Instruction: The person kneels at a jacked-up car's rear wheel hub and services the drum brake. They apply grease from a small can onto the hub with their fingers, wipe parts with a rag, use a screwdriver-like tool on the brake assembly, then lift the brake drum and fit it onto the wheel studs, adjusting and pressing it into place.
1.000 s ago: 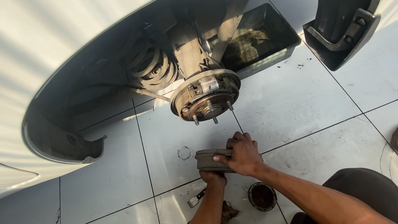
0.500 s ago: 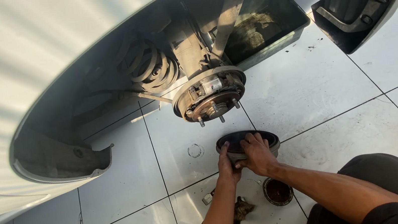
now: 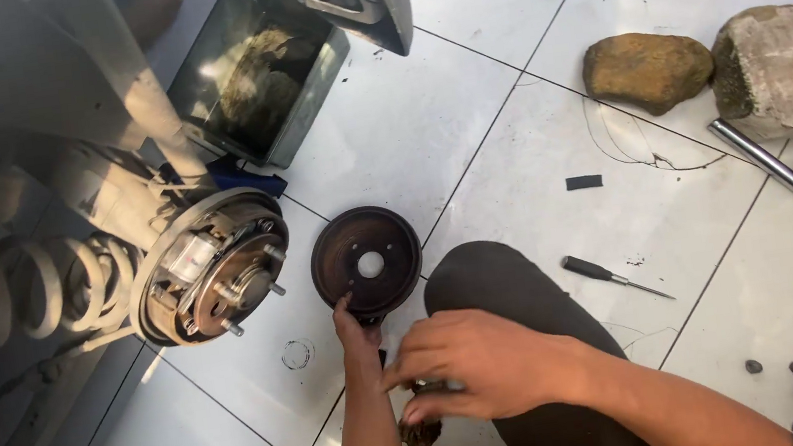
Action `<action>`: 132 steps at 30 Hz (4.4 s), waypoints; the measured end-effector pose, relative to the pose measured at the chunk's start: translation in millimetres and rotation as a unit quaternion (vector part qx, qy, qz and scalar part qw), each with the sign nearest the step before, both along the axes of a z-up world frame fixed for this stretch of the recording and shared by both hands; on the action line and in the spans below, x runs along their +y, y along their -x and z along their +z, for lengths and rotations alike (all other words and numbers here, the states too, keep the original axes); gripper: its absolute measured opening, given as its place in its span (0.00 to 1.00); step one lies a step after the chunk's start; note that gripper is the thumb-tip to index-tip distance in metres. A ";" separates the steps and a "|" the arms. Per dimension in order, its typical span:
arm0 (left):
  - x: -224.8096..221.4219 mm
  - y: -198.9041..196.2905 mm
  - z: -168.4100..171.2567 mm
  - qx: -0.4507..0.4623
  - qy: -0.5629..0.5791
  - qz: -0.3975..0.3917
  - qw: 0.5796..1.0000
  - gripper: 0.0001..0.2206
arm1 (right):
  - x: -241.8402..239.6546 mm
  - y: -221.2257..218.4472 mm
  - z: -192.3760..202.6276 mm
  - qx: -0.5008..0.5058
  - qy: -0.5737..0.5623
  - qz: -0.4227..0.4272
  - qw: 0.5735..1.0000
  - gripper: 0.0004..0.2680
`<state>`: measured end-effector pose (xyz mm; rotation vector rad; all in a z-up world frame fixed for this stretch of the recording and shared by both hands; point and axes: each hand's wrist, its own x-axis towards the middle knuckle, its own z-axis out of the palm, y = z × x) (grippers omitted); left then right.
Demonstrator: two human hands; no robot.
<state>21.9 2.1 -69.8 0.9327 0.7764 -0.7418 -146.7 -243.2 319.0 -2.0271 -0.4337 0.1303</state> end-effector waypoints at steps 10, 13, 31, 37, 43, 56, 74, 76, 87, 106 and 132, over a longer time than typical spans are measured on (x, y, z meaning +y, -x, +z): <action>0.6 2.6 -4.6 0.001 -0.394 -0.181 0.901 0.27 | -105.0 183.4 -258.0 0.247 0.210 -0.566 0.758 0.12; -13.2 14.7 27.4 0.009 -0.440 -0.193 0.877 0.27 | -90.2 183.8 -273.2 0.241 0.314 -0.497 0.772 0.18; -15.2 -25.6 165.7 -0.158 -0.470 -0.649 0.577 0.35 | -62.8 -195.1 -4.0 -0.074 -0.369 -0.233 0.897 0.25; -27.8 -17.0 316.9 -0.353 -0.271 -0.781 0.439 0.31 | 29.8 -216.9 26.3 -0.048 -0.620 -0.169 0.765 0.27; -4.3 -0.1 301.3 -0.351 -0.305 -0.850 0.247 0.33 | 50.2 -205.1 5.0 -0.009 -0.653 -0.188 0.733 0.26; 23.2 -22.6 296.3 -0.349 -0.304 -0.825 0.323 0.33 | 72.1 -215.9 -13.9 -0.009 -0.630 -0.182 0.755 0.26; -2.6 -18.6 298.6 -0.363 -0.294 -0.831 0.304 0.33 | 72.3 -222.2 -25.5 -0.023 -0.566 -0.145 0.811 0.29; -3.5 -18.8 296.5 -0.379 -0.287 -0.823 0.310 0.34 | 74.3 -220.7 -23.8 -0.029 -0.560 -0.137 0.817 0.30; -6.5 -19.2 295.8 -0.360 -0.291 -0.839 0.287 0.34 | 76.0 -225.5 -12.8 -0.035 -0.535 -0.122 0.835 0.28; -6.5 -18.7 292.7 -0.369 -0.286 -0.837 0.287 0.34 | 77.9 -226.0 -19.0 -0.053 -0.528 -0.120 0.839 0.28; -14.7 -34.6 264.3 -0.331 -0.269 -0.862 0.272 0.34 | -35.2 -218.3 43.9 0.057 -0.393 -0.142 0.906 0.29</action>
